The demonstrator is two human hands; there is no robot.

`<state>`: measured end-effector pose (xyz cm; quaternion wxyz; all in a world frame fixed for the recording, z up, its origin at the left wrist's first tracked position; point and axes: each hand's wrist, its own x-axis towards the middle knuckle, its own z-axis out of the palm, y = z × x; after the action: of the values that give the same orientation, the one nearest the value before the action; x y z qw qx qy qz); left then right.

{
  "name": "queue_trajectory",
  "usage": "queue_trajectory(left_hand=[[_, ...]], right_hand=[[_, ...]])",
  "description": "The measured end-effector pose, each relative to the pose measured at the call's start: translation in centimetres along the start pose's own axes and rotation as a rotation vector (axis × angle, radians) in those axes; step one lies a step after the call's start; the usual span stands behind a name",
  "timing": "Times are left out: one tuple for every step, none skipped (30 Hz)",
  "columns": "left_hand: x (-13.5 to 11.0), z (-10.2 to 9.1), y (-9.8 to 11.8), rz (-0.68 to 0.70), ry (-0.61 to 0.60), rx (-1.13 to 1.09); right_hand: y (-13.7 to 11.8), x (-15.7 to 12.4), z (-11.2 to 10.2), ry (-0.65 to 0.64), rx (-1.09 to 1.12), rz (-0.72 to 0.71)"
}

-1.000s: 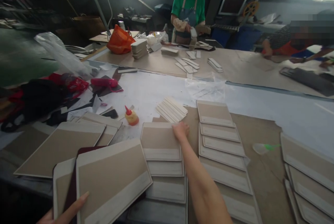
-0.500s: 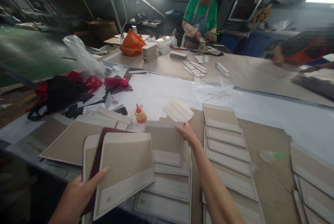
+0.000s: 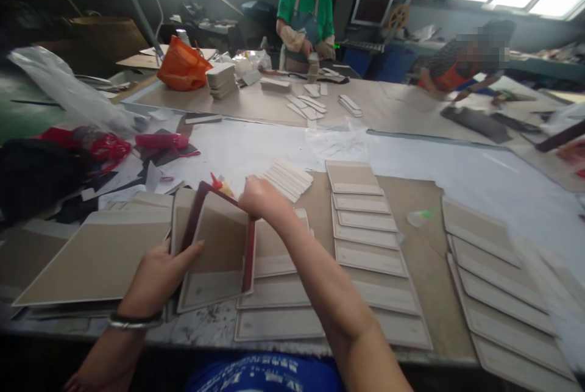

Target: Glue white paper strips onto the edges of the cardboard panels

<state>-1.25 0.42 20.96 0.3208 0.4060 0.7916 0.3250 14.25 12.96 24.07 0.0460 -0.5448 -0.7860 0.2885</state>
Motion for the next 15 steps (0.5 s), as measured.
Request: queue_trajectory(left_hand=[[0.3,0.6,0.0,0.016,-0.007,-0.01],[0.4,1.1,0.0,0.027,-0.009,-0.025],[0.5,1.6,0.1,0.033,-0.013,-0.042],[0.4,1.9,0.3,0.029,-0.026,-0.055],[0.3,2.1,0.5,0.018,-0.05,-0.057],[0.2,2.2,0.7,-0.001,-0.075,-0.048],[0.2,2.2,0.9,-0.02,-0.098,-0.032],[0.2,2.1,0.9,-0.034,-0.112,-0.011],[0.3,2.0,0.9,-0.038,-0.112,0.008],[0.5,1.9,0.7,-0.034,-0.101,0.018],[0.7,1.7,0.4,-0.031,-0.084,0.019],[1.0,1.6,0.0,-0.036,-0.068,0.017],[1.2,1.5,-0.4,-0.05,-0.053,0.016],[1.4,1.4,-0.7,-0.067,-0.036,0.014],[1.5,1.4,-1.0,-0.083,-0.016,0.01]], right_hand=[[-0.3,0.7,1.0,-0.046,0.062,0.028],[-0.5,1.3,1.9,-0.088,0.129,0.055],[-0.7,1.8,2.8,-0.124,0.196,0.071],[-0.9,2.1,3.5,-0.147,0.257,0.069],[-1.0,2.3,4.0,-0.163,0.311,0.048],[-1.0,2.4,4.4,-0.179,0.361,0.005],[-0.8,2.3,4.6,-0.198,0.402,-0.056],[-0.2,2.2,4.8,-0.206,0.427,-0.115],[0.7,2.0,5.0,-0.185,0.421,-0.128],[2.1,1.8,5.2,-0.148,0.39,-0.09],[3.9,1.5,5.4,-0.086,0.334,-0.015],[6.0,1.1,5.8,0.034,0.224,0.168],[8.3,0.8,6.3,0.08,0.164,0.289],[10.6,0.5,6.9,0.102,0.127,0.375],[12.8,0.3,7.5,0.108,0.102,0.445]])
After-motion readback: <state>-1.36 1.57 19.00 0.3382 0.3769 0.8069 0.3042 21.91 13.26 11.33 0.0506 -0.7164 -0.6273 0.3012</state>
